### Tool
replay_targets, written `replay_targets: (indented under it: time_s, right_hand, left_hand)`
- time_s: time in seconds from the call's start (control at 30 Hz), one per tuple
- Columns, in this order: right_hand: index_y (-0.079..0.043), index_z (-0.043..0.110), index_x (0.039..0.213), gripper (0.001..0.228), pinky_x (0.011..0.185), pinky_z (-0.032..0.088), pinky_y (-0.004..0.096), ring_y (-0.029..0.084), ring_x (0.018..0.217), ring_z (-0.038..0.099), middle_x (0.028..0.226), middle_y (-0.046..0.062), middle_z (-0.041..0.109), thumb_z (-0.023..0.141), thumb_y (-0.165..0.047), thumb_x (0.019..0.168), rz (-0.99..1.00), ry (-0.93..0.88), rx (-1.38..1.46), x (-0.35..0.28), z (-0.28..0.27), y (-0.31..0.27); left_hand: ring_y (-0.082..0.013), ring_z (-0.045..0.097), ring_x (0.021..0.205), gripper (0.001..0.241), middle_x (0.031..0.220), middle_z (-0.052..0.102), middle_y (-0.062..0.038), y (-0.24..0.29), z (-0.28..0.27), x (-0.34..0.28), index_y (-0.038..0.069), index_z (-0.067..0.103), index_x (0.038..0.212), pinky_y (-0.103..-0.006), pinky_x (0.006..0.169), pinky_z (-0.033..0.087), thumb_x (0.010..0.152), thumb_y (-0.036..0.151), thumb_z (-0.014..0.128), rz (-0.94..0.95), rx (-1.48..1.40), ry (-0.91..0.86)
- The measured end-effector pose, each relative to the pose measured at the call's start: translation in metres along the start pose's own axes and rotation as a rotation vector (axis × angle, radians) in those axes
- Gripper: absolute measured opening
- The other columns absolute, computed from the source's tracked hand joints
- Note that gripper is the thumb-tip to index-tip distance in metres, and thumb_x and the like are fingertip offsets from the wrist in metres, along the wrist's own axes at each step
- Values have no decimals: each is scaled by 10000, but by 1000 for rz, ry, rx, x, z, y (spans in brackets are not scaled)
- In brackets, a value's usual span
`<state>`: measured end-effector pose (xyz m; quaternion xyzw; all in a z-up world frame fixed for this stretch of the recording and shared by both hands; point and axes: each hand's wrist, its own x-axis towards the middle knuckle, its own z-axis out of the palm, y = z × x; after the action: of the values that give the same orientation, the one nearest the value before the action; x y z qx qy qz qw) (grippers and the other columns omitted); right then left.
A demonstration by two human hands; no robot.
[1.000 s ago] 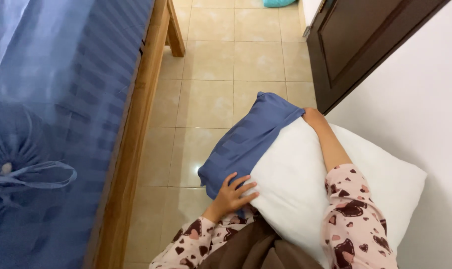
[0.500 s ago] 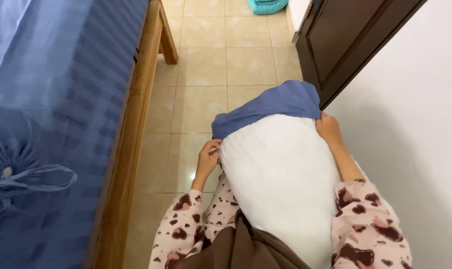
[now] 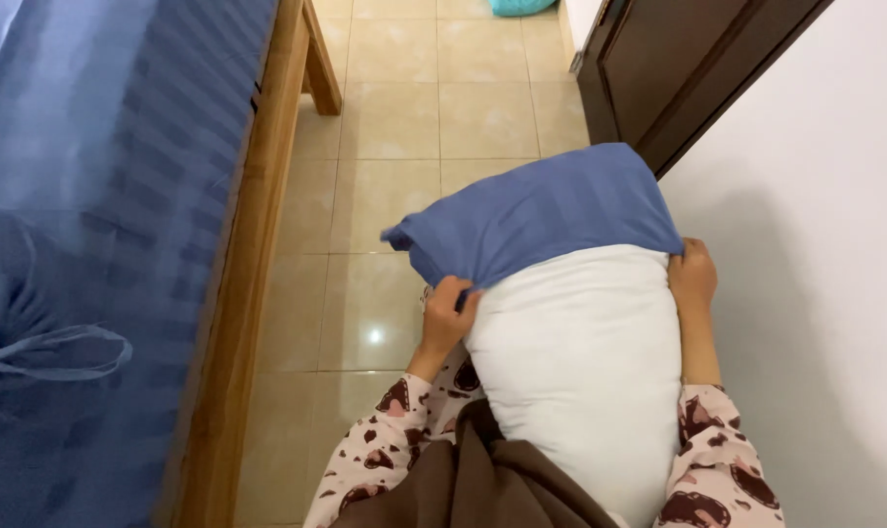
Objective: The person sits on the floor and works a blue pillowcase over a white pillow, pulling the fabric over the corners and smoothing it until the pillow is fully covered. They then carry the covered pillow to the bed, place it beside the other pillows, and pat it into position.
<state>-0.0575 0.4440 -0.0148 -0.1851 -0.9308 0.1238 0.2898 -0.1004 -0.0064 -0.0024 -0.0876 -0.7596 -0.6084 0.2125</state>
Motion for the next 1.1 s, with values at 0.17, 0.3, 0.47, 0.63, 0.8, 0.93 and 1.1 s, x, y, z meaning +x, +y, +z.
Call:
replay_targets:
  time_s: [0.17, 0.3, 0.47, 0.63, 0.8, 0.93, 1.1]
  right_hand:
    - [-48, 724, 1140, 275, 838, 520, 543, 459, 978, 663, 1112, 215, 718, 540, -208, 1013, 100, -108, -21, -19, 9, 35]
    - [-72, 740, 1195, 321, 863, 526, 546, 461, 993, 669, 1079, 239, 714, 538, -227, 1000, 165, -253, -83, -12, 28, 49]
    - [4, 654, 1289, 355, 869, 526, 505, 459, 1047, 651, 1269, 247, 692, 548, -57, 956, -197, -131, 214, -11, 21, 31]
    - [45, 672, 1174, 184, 854, 490, 353, 246, 971, 620, 1066, 163, 676, 548, 45, 1037, -54, 190, 592, -11, -9, -4]
    - [34, 607, 985, 68, 720, 374, 247, 62, 761, 459, 880, -4, 537, 557, 46, 1029, 33, 319, 863, -7, -20, -19]
    - [22, 580, 985, 14, 754, 417, 247, 86, 837, 501, 923, 0, 574, 576, 29, 974, -10, 248, 853, 0, 5, -5]
    - [22, 628, 991, 138, 686, 459, 269, 119, 760, 548, 858, 41, 630, 699, -49, 898, 183, -34, 604, 3, 52, 38]
  left_hand:
    - [-383, 633, 860, 168, 930, 650, -178, -19, -14, -36, -29, 662, 1010, -422, 764, 521, 903, 48, 766, 352, 86, -247]
    - [-333, 650, 823, 158, 910, 671, -145, 37, -13, -85, -23, 677, 1005, -395, 738, 531, 874, 29, 747, 277, -82, -300]
    - [-317, 549, 763, 170, 814, 621, -119, 73, -17, -49, 12, 658, 913, -384, 693, 435, 848, 64, 806, 330, -75, -273]
    - [-286, 585, 789, 160, 861, 610, -112, -11, -6, -11, 20, 661, 997, -376, 734, 481, 855, 6, 734, 101, 10, -114]
    - [-321, 595, 940, 270, 1032, 605, -170, -83, 18, 4, 20, 615, 1133, -387, 849, 504, 866, -19, 632, 211, 244, -41]
    - [-254, 642, 985, 234, 1115, 670, -158, -133, 51, 3, 29, 582, 1179, -350, 862, 526, 983, 157, 570, -431, -133, 4]
    - [-223, 660, 997, 341, 1190, 660, -143, -144, 86, -10, 79, 541, 1270, -350, 842, 559, 1015, 295, 471, -944, -557, 38]
